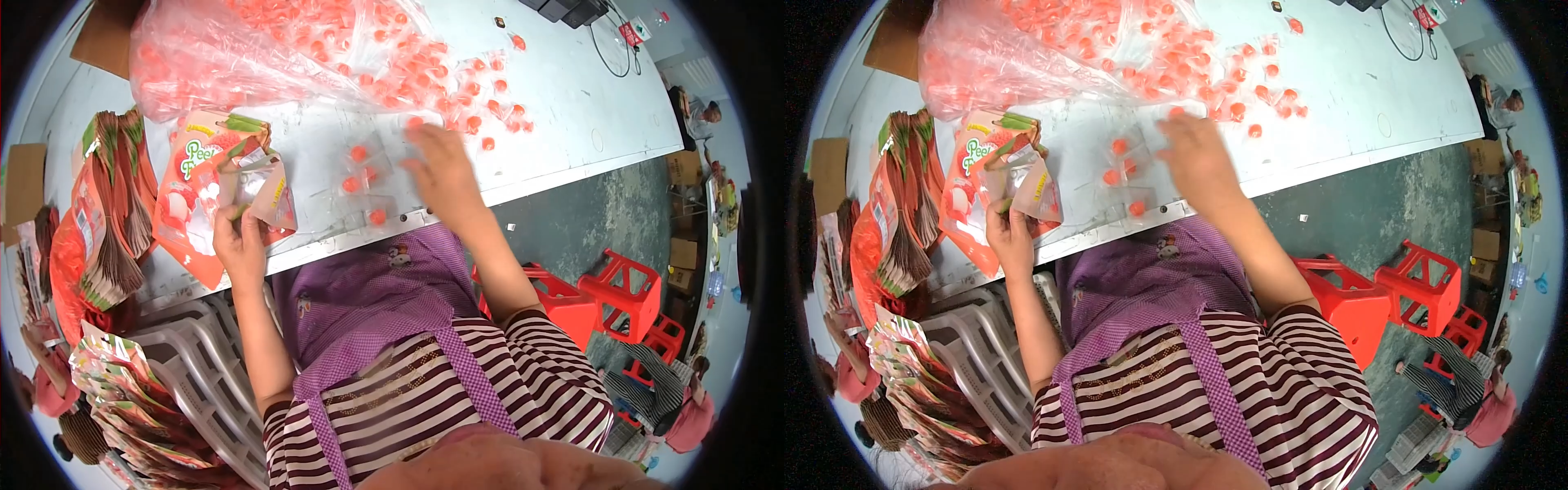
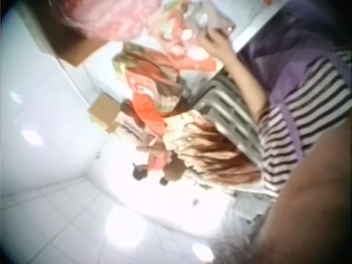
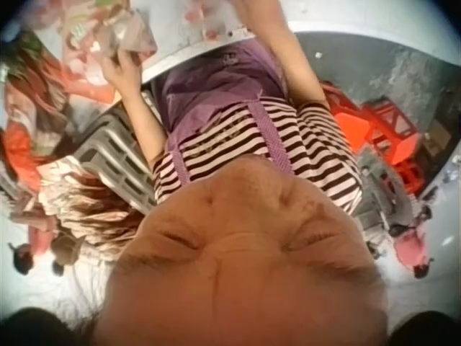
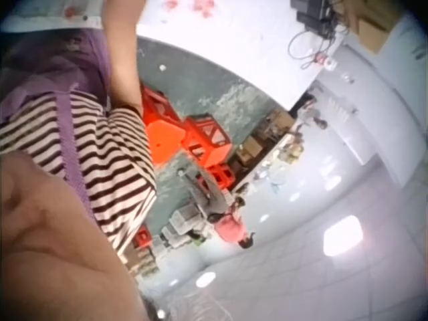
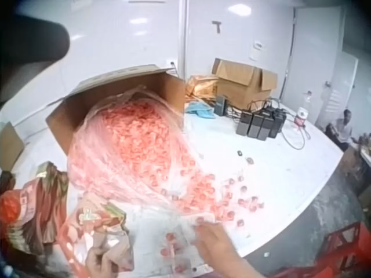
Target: Packaging small red candies into individual plastic pouches at a factory workstation.
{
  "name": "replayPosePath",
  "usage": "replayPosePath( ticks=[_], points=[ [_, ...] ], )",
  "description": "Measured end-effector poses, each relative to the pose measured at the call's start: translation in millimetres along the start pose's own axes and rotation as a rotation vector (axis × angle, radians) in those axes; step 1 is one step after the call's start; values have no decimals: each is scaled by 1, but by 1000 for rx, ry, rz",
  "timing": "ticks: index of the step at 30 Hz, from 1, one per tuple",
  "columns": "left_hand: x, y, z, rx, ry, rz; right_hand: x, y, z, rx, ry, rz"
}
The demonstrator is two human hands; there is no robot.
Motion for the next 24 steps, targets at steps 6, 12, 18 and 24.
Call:
replayPosePath(
  ticks=[6, 12, 18, 24],
  points=[
    [1, 4, 0, -7, -5, 4, -38, 39, -7, 117, -16, 434],
    [3, 6, -1, 1, -6, 10, -51, 65, -2, 198, -9, 251],
    [2, 4, 0, 13, -9, -12, -57, 92, -6, 353, -87, 108],
    [3, 2, 0, 29, 4, 15, -61, 97, -8, 463, -144, 34]
  ],
)
Point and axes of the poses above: each hand's wrist, its own z-axis away from the middle knuckle, its own x-axis out of the palm, y = z × x, the point moved 7 cm from there along -z, towards the middle knuckle, and after that the axes turned 6 degrees about x, right-handed, at the moved point
